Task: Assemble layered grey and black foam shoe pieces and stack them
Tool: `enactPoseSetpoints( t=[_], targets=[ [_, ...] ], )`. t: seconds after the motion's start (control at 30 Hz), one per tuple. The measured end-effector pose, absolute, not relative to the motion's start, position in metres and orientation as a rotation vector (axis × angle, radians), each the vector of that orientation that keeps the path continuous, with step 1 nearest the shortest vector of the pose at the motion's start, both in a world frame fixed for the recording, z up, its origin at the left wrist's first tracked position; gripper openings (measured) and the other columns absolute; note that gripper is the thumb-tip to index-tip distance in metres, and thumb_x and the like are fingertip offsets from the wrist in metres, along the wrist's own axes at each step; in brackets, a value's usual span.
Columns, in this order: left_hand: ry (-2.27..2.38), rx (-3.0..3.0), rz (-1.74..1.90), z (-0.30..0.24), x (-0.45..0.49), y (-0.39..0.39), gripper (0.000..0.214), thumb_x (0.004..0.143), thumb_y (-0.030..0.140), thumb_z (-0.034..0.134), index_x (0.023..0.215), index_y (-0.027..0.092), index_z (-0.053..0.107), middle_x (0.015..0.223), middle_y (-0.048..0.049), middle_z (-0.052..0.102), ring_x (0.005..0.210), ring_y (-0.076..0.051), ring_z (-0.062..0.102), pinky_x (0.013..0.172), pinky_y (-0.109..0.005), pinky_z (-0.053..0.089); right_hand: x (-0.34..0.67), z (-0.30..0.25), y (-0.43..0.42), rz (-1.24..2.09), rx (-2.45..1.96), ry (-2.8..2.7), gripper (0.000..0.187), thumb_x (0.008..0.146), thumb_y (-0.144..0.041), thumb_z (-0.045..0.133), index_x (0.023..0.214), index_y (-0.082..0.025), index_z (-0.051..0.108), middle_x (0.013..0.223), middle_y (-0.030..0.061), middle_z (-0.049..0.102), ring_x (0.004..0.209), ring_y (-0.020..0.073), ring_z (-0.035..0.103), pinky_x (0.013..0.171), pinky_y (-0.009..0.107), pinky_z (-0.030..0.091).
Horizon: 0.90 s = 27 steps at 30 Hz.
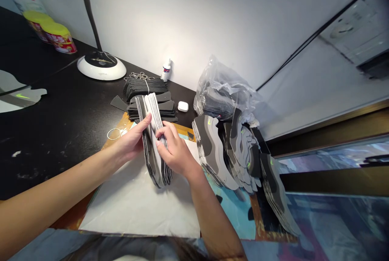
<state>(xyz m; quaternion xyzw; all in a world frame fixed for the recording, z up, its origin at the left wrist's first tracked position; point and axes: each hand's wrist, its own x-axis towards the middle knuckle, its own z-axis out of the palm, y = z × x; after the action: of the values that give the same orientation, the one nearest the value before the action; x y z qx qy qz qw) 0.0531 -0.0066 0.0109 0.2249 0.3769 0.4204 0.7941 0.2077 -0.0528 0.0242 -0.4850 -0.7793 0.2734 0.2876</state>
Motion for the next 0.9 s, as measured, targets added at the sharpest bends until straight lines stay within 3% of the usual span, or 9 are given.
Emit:
enactPoseSetpoints(
  t=[0.1,0.2,0.3,0.5,0.73,0.9],
  targets=[
    [0.871,0.476,0.888,0.012,0.054,-0.007,0.044,0.079,0.057,0.076,0.090,0.015,0.071,0.072,-0.0071,0.072,0.066,-0.023,0.070,0.057,-0.028,0.056,0.208,0.023,-0.053,0.734,-1.319,-2.070,0.027,0.097,-0.023,0.042,0.123,-0.025,0.048,0.145,0.0112,0.044,0.136,0.0227,0.049,0.105,0.042,0.046],
    [0.883,0.462,0.903,0.012,0.054,-0.007,0.041,0.080,0.056,0.075,0.088,0.016,0.069,0.074,-0.0061,0.072,0.064,-0.021,0.069,0.058,-0.028,0.056,0.203,0.027,-0.057,0.738,-1.380,-2.116,0.022,0.098,-0.039,0.051,0.115,-0.026,0.054,0.148,0.0104,0.042,0.139,0.0261,0.046,0.102,0.043,0.049],
    [0.855,0.447,0.906,0.011,0.054,-0.007,0.041,0.079,0.056,0.075,0.085,0.016,0.068,0.071,-0.0049,0.071,0.061,-0.020,0.068,0.058,-0.029,0.057,0.199,0.031,-0.060,0.722,-1.408,-2.147,0.039,0.089,-0.051,0.065,0.116,-0.026,0.053,0.150,0.0126,0.039,0.142,0.0296,0.042,0.099,0.045,0.050],
    [0.854,0.466,0.915,0.010,0.054,-0.007,0.049,0.077,0.064,0.073,0.089,0.017,0.071,0.076,-0.0074,0.074,0.075,-0.026,0.072,0.063,-0.030,0.059,0.207,0.030,-0.056,0.739,-1.325,-2.128,0.022,0.094,-0.025,0.049,0.116,-0.024,0.047,0.145,0.0130,0.043,0.143,0.0251,0.041,0.106,0.044,0.045],
    [0.829,0.475,0.938,0.008,0.056,-0.008,0.046,0.083,0.063,0.067,0.085,0.017,0.070,0.073,-0.0070,0.072,0.074,-0.025,0.072,0.063,-0.030,0.059,0.198,0.030,-0.060,0.677,-1.418,-2.112,0.037,0.084,-0.035,0.060,0.116,-0.026,0.045,0.147,0.0121,0.042,0.135,0.0298,0.049,0.096,0.048,0.051],
    [0.794,0.488,0.943,0.009,0.057,-0.008,0.048,0.084,0.065,0.066,0.090,0.017,0.072,0.075,-0.0079,0.073,0.076,-0.026,0.072,0.063,-0.030,0.060,0.198,0.029,-0.059,0.639,-1.422,-2.086,0.036,0.080,-0.023,0.055,0.115,-0.025,0.045,0.144,0.0132,0.044,0.137,0.0295,0.047,0.096,0.046,0.051]
  ],
)
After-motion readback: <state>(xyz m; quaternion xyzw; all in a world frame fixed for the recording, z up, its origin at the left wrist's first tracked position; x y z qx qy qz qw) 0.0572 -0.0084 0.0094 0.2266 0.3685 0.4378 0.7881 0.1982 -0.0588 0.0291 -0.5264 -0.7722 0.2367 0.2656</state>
